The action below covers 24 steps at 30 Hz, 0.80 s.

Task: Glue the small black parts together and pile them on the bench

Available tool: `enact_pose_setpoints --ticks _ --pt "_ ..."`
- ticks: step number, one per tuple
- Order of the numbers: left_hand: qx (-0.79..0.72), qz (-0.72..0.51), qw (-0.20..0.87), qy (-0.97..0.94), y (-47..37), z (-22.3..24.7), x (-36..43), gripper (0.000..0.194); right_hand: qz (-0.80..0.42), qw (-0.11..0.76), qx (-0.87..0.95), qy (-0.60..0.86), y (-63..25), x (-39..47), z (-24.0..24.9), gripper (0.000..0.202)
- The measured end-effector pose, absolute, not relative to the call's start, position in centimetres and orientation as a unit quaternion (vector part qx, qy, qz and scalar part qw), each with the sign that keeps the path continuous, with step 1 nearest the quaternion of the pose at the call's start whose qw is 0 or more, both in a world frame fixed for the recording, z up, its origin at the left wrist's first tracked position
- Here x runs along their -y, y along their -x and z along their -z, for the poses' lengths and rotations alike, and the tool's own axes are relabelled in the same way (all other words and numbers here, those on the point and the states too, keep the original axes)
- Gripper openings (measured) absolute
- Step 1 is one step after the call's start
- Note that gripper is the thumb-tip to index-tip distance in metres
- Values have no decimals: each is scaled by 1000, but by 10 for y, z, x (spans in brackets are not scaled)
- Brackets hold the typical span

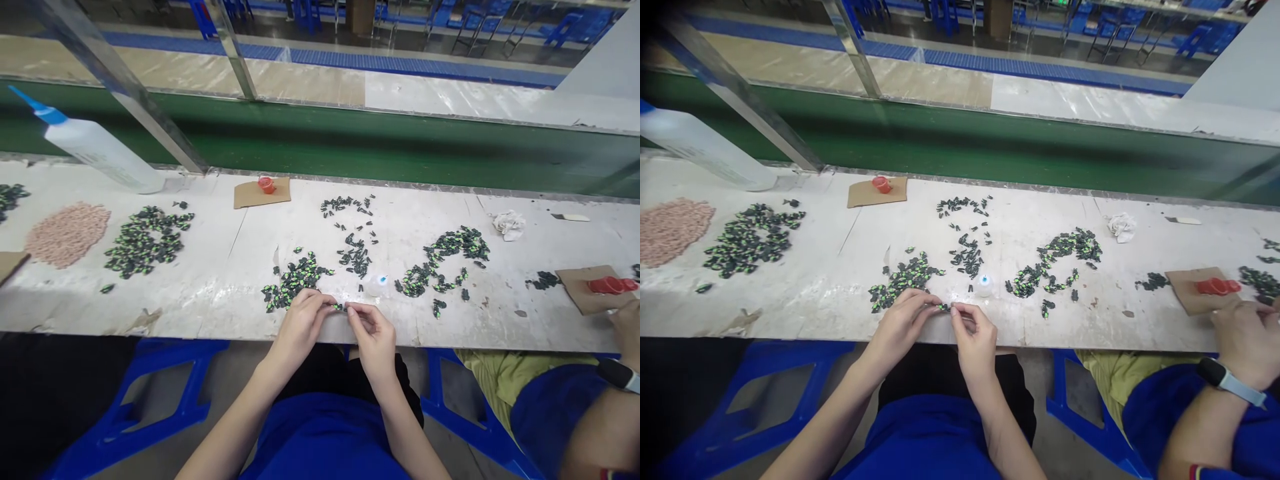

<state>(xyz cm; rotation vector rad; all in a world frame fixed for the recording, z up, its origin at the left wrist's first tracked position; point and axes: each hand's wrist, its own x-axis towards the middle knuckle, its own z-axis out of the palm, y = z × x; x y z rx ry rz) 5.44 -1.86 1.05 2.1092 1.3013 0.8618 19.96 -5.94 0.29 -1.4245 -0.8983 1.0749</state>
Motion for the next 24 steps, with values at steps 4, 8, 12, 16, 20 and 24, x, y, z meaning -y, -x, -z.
enact_pose_setpoints --ticks 4,8,12,16,20,24 --pt "-477 -338 272 -764 -56 -18 22 15 -468 545 371 589 -200 59 -5 17" --pt "-475 -340 295 -756 -56 -22 24 14 -470 539 377 589 -202 60 -4 18" --pt "-482 -351 331 -732 -57 -23 25 13 -474 544 381 579 -203 61 -5 18" --pt "-495 -371 359 -699 -60 -25 28 11 -465 559 380 572 -201 61 -7 16" --pt "-511 -394 383 -661 -65 -29 33 10 -433 583 382 572 -197 64 -7 13" --pt "-511 -427 423 -615 -70 -35 37 8 -381 608 403 568 -197 68 -5 11"
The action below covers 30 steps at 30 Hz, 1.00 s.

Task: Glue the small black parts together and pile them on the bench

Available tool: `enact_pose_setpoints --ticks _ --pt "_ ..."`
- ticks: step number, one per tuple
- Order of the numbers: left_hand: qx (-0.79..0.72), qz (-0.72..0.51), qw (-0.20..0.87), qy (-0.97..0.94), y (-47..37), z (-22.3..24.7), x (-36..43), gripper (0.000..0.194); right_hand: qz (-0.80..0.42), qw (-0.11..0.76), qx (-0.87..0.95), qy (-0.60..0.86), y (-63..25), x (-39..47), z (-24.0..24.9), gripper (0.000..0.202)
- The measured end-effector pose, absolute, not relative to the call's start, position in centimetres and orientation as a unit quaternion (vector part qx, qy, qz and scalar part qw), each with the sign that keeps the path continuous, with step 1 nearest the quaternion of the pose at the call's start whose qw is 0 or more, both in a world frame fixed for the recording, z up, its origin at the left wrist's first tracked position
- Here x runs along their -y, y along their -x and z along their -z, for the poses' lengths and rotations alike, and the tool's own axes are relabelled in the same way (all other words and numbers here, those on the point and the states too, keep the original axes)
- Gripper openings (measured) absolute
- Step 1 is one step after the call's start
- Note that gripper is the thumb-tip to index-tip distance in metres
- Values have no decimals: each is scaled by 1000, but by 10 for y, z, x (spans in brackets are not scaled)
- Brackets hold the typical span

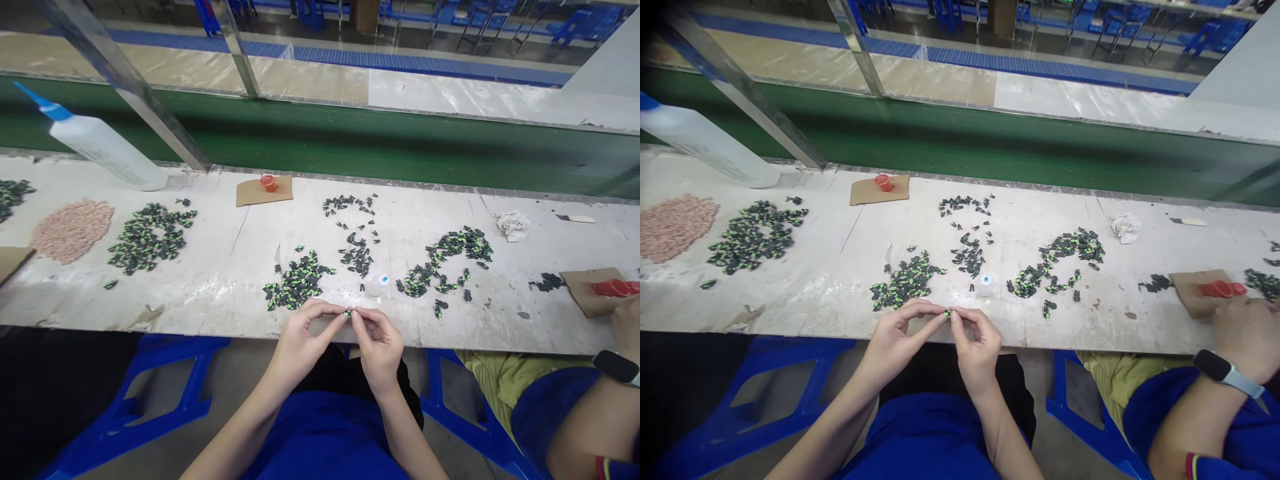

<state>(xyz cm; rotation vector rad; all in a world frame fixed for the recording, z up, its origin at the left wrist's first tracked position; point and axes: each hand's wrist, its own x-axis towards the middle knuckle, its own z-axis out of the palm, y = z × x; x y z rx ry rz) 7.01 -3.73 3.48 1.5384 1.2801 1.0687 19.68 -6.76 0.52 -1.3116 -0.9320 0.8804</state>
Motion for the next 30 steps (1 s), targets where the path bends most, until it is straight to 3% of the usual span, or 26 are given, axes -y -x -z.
enact_pose_setpoints --ticks 8,15,18,30 --pt "-506 -458 449 -577 -75 -42 40 7 -290 624 478 547 -201 71 0 9" --pt "-507 -478 450 -559 -78 -46 42 3 -188 602 595 498 -210 70 -10 31" --pt "-506 -484 444 -559 -79 -46 44 4 -190 591 604 499 -213 71 -12 37" --pt "-491 -473 424 -597 -83 -38 49 3 -252 598 568 506 -216 72 -8 22"
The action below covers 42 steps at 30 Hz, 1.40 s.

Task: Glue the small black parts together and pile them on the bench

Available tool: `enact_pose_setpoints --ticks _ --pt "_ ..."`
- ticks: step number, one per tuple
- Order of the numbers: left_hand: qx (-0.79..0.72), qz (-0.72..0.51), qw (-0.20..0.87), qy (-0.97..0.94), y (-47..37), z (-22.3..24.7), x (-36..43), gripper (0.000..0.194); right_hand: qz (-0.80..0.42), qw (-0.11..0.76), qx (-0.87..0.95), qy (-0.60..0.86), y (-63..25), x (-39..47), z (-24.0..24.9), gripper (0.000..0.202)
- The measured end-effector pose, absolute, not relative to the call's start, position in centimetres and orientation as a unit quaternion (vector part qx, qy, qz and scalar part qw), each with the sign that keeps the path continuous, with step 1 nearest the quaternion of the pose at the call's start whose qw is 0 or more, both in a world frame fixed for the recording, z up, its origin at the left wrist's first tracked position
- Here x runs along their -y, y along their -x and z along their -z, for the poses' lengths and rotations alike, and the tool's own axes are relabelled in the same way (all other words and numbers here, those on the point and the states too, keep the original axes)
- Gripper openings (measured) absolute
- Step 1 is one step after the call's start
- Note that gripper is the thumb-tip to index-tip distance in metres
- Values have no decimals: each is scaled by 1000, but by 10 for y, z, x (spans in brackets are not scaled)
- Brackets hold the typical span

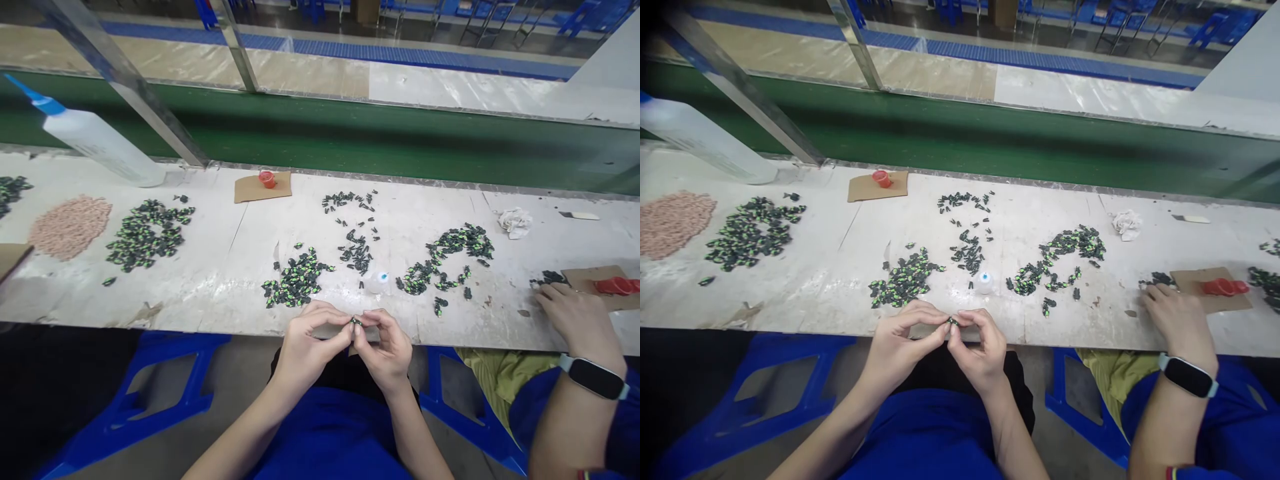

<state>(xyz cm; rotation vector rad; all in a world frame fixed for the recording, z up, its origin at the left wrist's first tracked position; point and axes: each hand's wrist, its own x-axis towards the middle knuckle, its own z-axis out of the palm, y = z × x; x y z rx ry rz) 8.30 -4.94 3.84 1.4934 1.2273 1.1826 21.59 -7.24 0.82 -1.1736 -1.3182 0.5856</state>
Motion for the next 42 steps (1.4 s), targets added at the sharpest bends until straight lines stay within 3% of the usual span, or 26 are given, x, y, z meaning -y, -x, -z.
enact_pose_setpoints --ticks 3,6,11,18,21,25,28,33,39,42 --pt "-481 -455 413 -625 -88 -32 48 7 -239 586 583 510 -224 73 -7 18" --pt "-484 -409 367 -681 -85 -24 41 23 -170 578 577 551 -244 74 -2 15" --pt "-556 -360 143 -735 -57 -16 19 14 -10 567 507 649 -288 65 3 3" --pt "-583 -261 80 -765 -47 -14 3 11 77 449 597 660 -281 44 -5 33" --pt "-615 -243 61 -747 -47 -11 3 9 47 403 630 663 -264 36 0 43" --pt "-616 -243 50 -748 -43 -9 3 11 -13 386 641 663 -252 28 5 31" --pt "-600 -245 47 -760 -42 -9 4 14 -98 431 634 634 -252 29 2 23" --pt "-555 -278 73 -781 -44 -3 7 19 -285 478 563 611 -254 41 -6 30" --pt "-532 -286 163 -780 -43 2 13 13 -316 585 487 566 -254 47 -8 30" --pt "-545 -281 210 -762 -44 1 14 12 -344 596 451 568 -251 44 -7 25"
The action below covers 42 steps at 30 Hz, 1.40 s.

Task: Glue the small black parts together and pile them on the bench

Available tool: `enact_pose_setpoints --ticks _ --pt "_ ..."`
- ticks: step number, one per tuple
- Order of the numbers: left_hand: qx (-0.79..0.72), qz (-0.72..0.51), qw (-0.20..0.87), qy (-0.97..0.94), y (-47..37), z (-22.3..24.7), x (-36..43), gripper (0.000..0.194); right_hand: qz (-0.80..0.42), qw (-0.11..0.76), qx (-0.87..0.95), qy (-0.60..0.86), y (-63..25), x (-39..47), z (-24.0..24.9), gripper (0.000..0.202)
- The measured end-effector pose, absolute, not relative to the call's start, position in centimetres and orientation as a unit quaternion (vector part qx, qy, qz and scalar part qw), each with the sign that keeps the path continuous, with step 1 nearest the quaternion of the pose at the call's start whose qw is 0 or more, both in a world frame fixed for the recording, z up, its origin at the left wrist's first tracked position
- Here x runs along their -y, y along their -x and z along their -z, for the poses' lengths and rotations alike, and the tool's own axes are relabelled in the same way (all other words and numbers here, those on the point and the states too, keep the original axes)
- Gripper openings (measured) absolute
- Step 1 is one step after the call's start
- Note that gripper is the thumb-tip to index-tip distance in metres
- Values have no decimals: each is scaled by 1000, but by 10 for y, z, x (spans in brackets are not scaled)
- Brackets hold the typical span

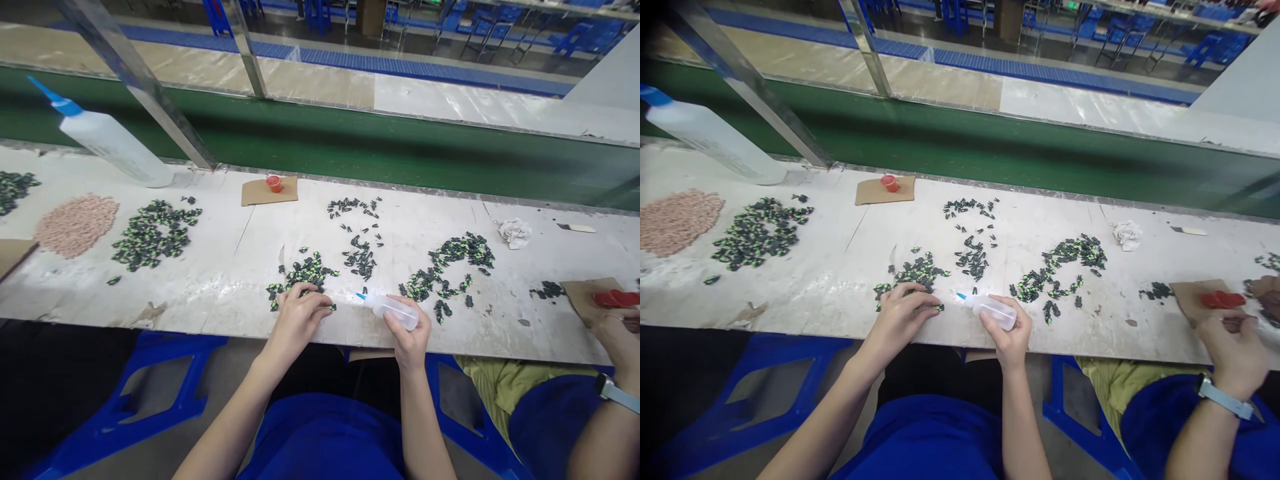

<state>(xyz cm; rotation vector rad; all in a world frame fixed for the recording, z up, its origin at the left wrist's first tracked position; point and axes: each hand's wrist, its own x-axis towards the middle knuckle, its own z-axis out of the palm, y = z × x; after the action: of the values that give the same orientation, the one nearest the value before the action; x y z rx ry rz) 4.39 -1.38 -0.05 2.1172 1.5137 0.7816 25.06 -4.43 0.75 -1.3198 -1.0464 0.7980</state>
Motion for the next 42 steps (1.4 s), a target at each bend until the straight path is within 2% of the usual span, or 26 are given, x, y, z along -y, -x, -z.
enact_pose_setpoints --ticks 4,12,23,42 --pt "-567 -276 239 -738 -45 -2 13 10 -356 572 428 602 -239 40 -10 18" --pt "-573 -283 270 -720 -44 -2 11 11 -362 511 454 633 -228 37 -12 24" --pt "-574 -285 270 -718 -44 -2 11 7 -390 506 446 627 -228 35 -12 23" --pt "-574 -291 268 -717 -44 -1 11 7 -369 497 447 646 -228 37 -11 26"
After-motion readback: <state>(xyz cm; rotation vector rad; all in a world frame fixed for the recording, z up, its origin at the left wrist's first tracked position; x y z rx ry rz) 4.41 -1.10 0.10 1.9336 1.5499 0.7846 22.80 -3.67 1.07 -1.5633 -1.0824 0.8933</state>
